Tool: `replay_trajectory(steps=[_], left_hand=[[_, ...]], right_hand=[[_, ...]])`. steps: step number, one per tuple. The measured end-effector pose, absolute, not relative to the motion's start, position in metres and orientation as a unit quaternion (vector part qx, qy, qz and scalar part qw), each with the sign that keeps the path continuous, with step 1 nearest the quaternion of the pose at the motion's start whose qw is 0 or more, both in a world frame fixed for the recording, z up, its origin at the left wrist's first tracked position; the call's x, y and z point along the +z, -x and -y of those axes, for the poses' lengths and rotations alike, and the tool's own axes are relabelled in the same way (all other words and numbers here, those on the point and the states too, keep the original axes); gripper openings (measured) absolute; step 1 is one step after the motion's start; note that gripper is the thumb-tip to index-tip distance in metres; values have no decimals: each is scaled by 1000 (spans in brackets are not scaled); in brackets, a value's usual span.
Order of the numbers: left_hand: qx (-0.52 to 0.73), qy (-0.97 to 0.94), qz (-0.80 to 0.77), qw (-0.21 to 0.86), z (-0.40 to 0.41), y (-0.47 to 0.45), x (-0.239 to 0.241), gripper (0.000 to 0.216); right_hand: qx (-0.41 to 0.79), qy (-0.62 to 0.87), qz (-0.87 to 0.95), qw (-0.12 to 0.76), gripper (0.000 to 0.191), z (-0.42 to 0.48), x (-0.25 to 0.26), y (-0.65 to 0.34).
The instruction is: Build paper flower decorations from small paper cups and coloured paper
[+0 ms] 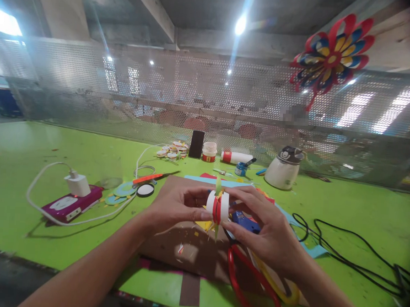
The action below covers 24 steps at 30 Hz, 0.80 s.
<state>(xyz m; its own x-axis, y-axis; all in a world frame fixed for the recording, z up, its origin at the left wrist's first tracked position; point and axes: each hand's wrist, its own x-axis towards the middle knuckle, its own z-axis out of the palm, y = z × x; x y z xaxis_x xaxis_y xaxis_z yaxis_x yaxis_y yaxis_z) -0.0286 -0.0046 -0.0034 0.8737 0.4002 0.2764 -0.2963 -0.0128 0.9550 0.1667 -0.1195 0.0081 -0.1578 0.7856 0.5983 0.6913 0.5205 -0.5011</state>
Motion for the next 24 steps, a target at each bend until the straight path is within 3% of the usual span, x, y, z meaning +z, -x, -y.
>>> replay_trajectory(steps=[24], left_hand=[[245, -675, -46, 694, 5, 28, -2, 50]], right_hand=[[74, 482, 754, 440, 47, 118, 8, -166]])
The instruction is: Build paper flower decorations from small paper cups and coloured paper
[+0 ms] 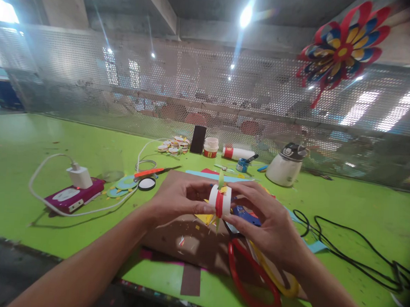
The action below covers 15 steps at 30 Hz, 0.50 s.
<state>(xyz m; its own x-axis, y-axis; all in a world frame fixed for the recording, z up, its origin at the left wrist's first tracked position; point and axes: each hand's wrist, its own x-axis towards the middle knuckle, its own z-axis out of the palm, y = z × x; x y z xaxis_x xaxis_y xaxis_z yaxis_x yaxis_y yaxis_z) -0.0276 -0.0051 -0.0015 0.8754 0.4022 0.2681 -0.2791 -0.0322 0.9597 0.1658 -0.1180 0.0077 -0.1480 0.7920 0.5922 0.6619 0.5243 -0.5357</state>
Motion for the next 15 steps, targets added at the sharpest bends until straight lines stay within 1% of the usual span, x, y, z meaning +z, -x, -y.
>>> replay_trajectory(steps=[9, 15], left_hand=[[261, -683, -35, 682, 4, 27, -2, 48], [281, -677, -37, 679, 6, 25, -2, 49]], right_hand=[[91, 474, 749, 454, 45, 117, 7, -165], [163, 451, 729, 488, 45, 115, 4, -166]])
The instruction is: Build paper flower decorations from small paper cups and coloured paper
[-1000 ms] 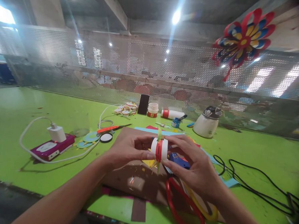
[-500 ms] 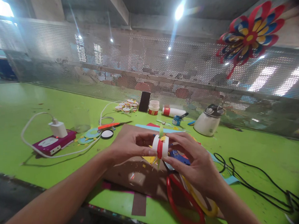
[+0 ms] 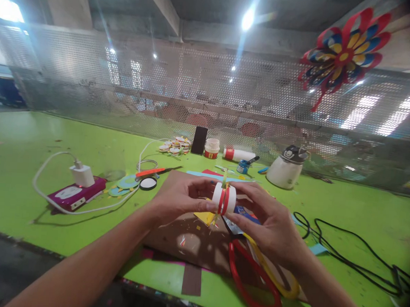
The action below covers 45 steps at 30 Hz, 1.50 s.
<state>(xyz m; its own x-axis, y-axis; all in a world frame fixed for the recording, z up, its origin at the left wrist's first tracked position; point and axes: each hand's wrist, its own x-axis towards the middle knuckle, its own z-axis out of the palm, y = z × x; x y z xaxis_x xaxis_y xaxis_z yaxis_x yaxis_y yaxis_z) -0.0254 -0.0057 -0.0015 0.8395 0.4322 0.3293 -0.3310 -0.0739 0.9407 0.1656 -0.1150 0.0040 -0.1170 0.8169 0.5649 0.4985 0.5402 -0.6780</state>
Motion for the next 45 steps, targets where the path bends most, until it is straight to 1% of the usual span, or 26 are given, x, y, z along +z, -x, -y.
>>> replay_trajectory(steps=[10, 21, 31, 37, 40, 45], left_hand=[[290, -676, -46, 675, 5, 24, -4, 46], [285, -687, -61, 665, 5, 26, -1, 43], [284, -677, -83, 674, 4, 25, -2, 40], [287, -677, -67, 674, 4, 25, -3, 35], [286, -677, -58, 675, 4, 26, -5, 37], [285, -677, -41, 678, 4, 26, -5, 45]], right_hand=[[177, 432, 722, 511, 44, 114, 4, -162], [149, 442, 727, 504, 42, 115, 2, -161], [156, 451, 721, 503, 41, 111, -1, -160], [159, 435, 727, 507, 42, 112, 0, -159], [147, 437, 730, 504, 44, 111, 0, -159], [109, 446, 737, 495, 44, 112, 0, -158]])
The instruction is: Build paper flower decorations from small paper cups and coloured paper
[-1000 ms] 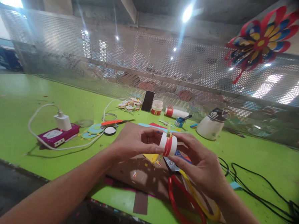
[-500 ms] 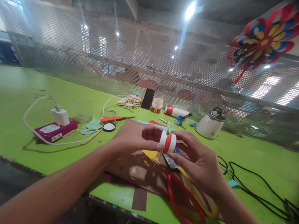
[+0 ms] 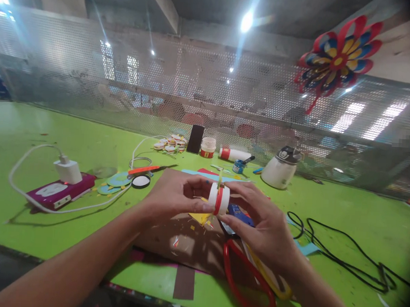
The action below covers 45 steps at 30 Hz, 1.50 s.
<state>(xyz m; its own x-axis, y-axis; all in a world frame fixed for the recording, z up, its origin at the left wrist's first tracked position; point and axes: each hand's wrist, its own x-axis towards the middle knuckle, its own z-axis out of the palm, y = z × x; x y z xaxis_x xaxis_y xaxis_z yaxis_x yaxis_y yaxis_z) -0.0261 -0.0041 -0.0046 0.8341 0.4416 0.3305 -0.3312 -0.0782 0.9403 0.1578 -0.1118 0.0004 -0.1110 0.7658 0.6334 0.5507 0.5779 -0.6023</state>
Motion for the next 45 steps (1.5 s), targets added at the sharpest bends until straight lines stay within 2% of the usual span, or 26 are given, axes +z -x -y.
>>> replay_trajectory(steps=[9, 23, 28, 34, 39, 45], left_hand=[[275, -682, -45, 677, 4, 28, -6, 49], [279, -676, -68, 679, 4, 25, -5, 47], [277, -685, -73, 670, 6, 26, -2, 48], [318, -690, -168, 628, 0, 24, -3, 46], [277, -631, -140, 711, 0, 20, -7, 41], [235, -542, -97, 801, 8, 17, -10, 33]], right_hand=[[-31, 500, 738, 453, 54, 121, 0, -153], [-6, 487, 732, 477, 47, 116, -5, -151], [85, 469, 712, 516, 43, 110, -7, -154], [302, 445, 644, 544, 40, 102, -2, -162], [407, 402, 594, 566, 35, 99, 0, -166], [442, 365, 591, 568, 35, 98, -2, -168]])
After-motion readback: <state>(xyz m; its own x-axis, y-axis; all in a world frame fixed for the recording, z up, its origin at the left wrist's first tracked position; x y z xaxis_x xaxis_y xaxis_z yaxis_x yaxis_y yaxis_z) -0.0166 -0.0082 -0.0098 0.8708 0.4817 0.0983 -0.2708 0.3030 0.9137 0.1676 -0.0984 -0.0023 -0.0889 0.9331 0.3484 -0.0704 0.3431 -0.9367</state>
